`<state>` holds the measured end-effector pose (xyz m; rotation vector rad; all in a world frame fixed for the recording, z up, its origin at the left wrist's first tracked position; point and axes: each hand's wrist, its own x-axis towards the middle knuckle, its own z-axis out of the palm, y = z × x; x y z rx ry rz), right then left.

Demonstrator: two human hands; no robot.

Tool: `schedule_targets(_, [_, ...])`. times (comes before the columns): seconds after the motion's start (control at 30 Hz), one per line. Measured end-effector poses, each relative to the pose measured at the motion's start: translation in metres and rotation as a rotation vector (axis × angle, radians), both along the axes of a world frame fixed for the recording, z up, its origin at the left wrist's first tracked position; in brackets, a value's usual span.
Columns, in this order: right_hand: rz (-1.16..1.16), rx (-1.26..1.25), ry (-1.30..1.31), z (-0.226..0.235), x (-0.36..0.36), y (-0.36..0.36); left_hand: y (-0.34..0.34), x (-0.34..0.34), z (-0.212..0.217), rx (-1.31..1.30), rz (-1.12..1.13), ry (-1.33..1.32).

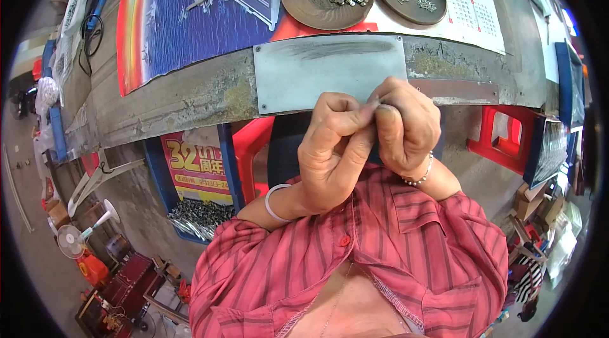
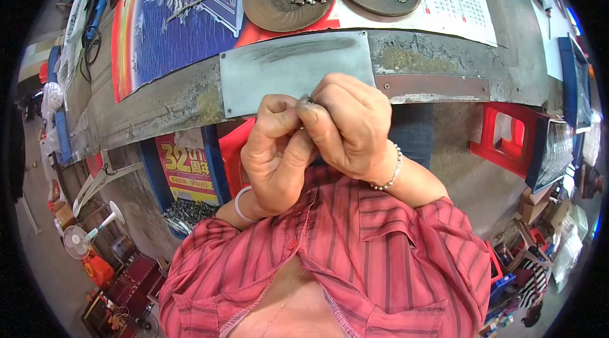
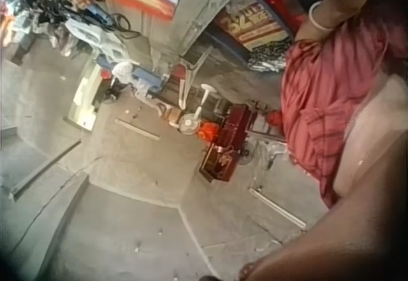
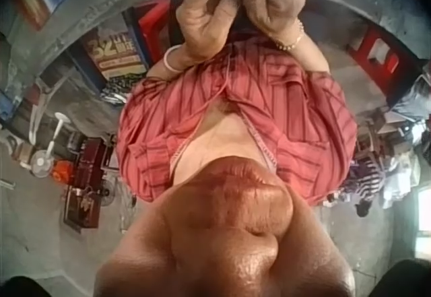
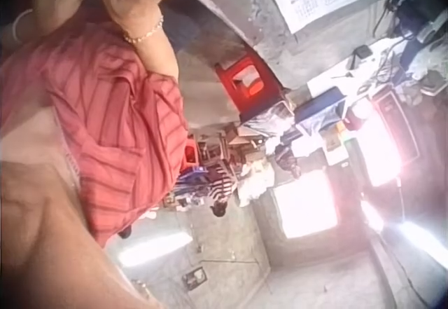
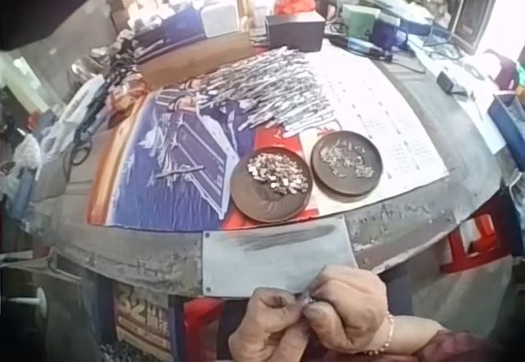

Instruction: Manually assemble small metal pins into metal circular components at a workbench.

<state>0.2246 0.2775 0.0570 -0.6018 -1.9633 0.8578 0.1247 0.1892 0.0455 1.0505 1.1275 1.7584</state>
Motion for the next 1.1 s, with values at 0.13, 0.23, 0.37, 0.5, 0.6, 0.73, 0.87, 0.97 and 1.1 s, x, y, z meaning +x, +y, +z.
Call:
schedule_targets(0.13, [0.155,-0.06,-0.062,-0.007,-0.001,-0.006,-0.002,-0.011,-0.003,0.043,-0.034,0.155])
schedule_targets(0.23, [0.165,-0.203,-0.273,0.0,0.007,0.005,-0.006,-0.007,-0.001,-0.108,-0.122,-0.297])
schedule_targets(0.37, [-0.404,-0.471,0.31,0.01,0.009,0.022,-0.004,-0.009,-0.003,-0.119,-0.218,-0.523])
schedule_targets(0.5, [-0.144,-0.388,0.207,-0.01,-0.005,0.015,-0.004,-0.008,0.002,-0.186,-0.2,-0.66])
schedule_targets(0.6, [-0.262,-0.348,0.296,-0.009,-0.003,0.015,-0.005,-0.011,-0.005,-0.149,-0.205,-0.713])
schedule_targets(0.73, [-0.325,-0.475,0.294,-0.012,-0.016,0.026,-0.006,-0.013,-0.006,-0.112,-0.228,-0.769])
schedule_targets(0.87, [-0.03,-0.217,0.229,-0.004,-0.01,0.002,-0.011,-0.008,0.004,-0.191,-0.159,-0.795])
schedule_targets(0.97, [-0.299,-0.378,0.167,-0.016,0.001,0.021,-0.004,-0.023,-0.003,-0.251,-0.31,-0.838])
schedule_targets(1.1, [-0.03,-0.175,0.222,-0.017,0.027,0.025,-0.008,-0.032,0.003,-0.273,-0.254,-0.602])
